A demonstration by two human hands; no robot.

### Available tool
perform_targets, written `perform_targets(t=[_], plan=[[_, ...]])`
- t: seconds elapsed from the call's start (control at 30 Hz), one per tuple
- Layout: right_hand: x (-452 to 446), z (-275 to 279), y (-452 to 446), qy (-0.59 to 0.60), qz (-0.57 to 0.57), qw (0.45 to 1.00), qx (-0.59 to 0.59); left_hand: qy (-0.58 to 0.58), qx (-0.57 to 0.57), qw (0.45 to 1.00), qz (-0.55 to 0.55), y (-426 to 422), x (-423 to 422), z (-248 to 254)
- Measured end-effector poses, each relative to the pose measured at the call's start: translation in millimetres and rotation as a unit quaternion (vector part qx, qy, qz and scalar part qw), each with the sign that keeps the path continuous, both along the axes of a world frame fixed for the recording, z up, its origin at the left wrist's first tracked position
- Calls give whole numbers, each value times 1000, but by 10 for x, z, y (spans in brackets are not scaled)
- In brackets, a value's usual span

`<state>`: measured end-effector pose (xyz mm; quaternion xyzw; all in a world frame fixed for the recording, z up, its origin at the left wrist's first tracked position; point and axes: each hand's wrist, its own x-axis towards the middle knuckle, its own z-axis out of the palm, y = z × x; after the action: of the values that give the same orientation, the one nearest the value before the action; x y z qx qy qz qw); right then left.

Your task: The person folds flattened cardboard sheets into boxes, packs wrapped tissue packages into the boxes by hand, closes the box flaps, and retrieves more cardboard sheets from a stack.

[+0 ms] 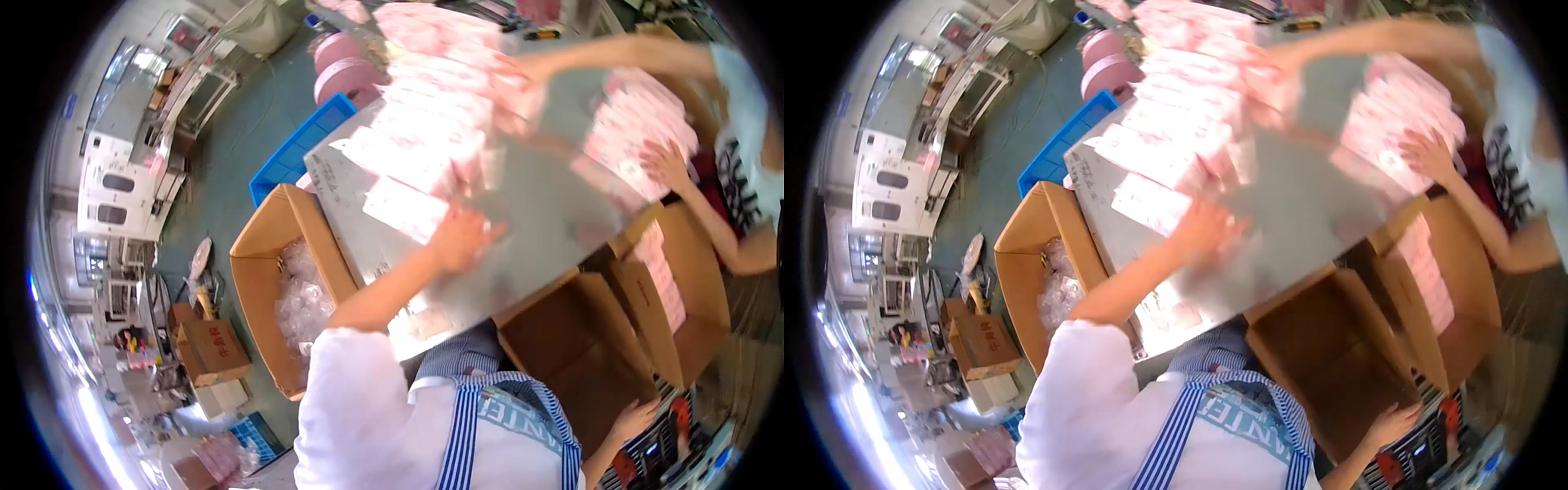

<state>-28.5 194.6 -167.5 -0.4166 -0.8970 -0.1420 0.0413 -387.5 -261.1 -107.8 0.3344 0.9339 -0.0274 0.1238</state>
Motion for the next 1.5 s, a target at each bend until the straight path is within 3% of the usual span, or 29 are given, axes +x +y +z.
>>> perform_targets(t=[0.03, 0.1, 0.17, 0.23, 0.3, 0.33, 0.37, 0.4, 0.47, 0.57, 0.6, 0.63, 0.67, 0.8, 0.87, 0.9, 0.97, 1.03, 1.07, 1.13, 1.2, 1.27, 1.33, 1.37, 1.43, 1.5], plan=[[-460, 176, -192, 59, 64, 995, -43, -46, 3, 998, -49, -130, 35, 9], [-1098, -122, -325, 128, 187, 971, -77, -33, 57, 996, -64, -578, 123, -27], [-2081, 155, -1169, 142, 329, 919, -167, -20, 108, 990, -89, -1051, -3, -23], [-2934, 322, -1932, 134, 428, 849, -280, 35, 294, 954, 42, -1382, -257, -21], [-3715, 429, -2623, 191, 553, 758, -287, 244, 206, 918, 237, -1674, -606, -57], [-4115, 538, -2927, 162, 594, 741, -267, 278, 212, 890, 293, -1854, -843, -168], [-4537, 500, -3191, 174, 631, 723, -219, 309, 219, 857, 349, -2021, -1072, -305], [-4957, 540, -3450, 187, 631, 711, -248, 311, 226, 853, 353, -2145, -1247, -381], [-5834, 509, -3791, 242, 665, 682, -186, 252, 184, 861, 402, -2299, -1547, -495], [-6954, 204, -3916, 190, 652, 713, -174, 163, 183, 864, 440, -2368, -1829, -388], [-7119, 251, -3967, 113, 634, 738, -203, 169, 190, 859, 444, -2380, -1890, -382], [-7254, 275, -4021, 34, 610, 758, -229, 147, 205, 833, 492, -2367, -1923, -396], [-7342, 267, -4059, 33, 615, 756, -222, 122, 219, 804, 538, -2361, -1950, -414], [-7336, 284, -4173, 13, 637, 739, -220, 75, 255, 798, 541, -2331, -1888, -497], [-7254, 230, -4083, 20, 640, 731, -235, 76, 231, 822, 515, -2350, -1867, -519], [-7142, 406, -4014, -46, 609, 697, -374, 67, 225, 823, 518, -2349, -1817, -516], [-6846, 664, -3893, -117, 551, 648, -512, 104, 278, 821, 488, -2303, -1686, -485], [-6448, 783, -3699, -93, 599, 695, -387, 51, 291, 837, 460, -2213, -1528, -344], [-6257, 695, -3549, -102, 591, 697, -392, 13, 307, 849, 431, -2152, -1428, -298], [-5908, 508, -3206, -110, 533, 765, -344, -21, 293, 865, 407, -1974, -1273, -276], [-5441, 448, -2902, -124, 484, 790, -356, -55, 276, 881, 381, -1808, -1096, -292], [-4922, 333, -2525, -96, 543, 787, -276, -92, 270, 895, 342, -1636, -916, -343], [-4421, 662, -2460, -146, 453, 804, -358, -120, 279, 905, 298, -1469, -797, -317], [-4195, 715, -2420, -142, 449, 807, -357, -141, 289, 911, 258, -1393, -768, -295], [-3803, 792, -2344, -81, 364, 794, -481, -175, 302, 909, 228, -1229, -743, -256], [-3619, 839, -2383, -85, 356, 796, -482, -118, 245, 954, 122, -1080, -796, -256]])
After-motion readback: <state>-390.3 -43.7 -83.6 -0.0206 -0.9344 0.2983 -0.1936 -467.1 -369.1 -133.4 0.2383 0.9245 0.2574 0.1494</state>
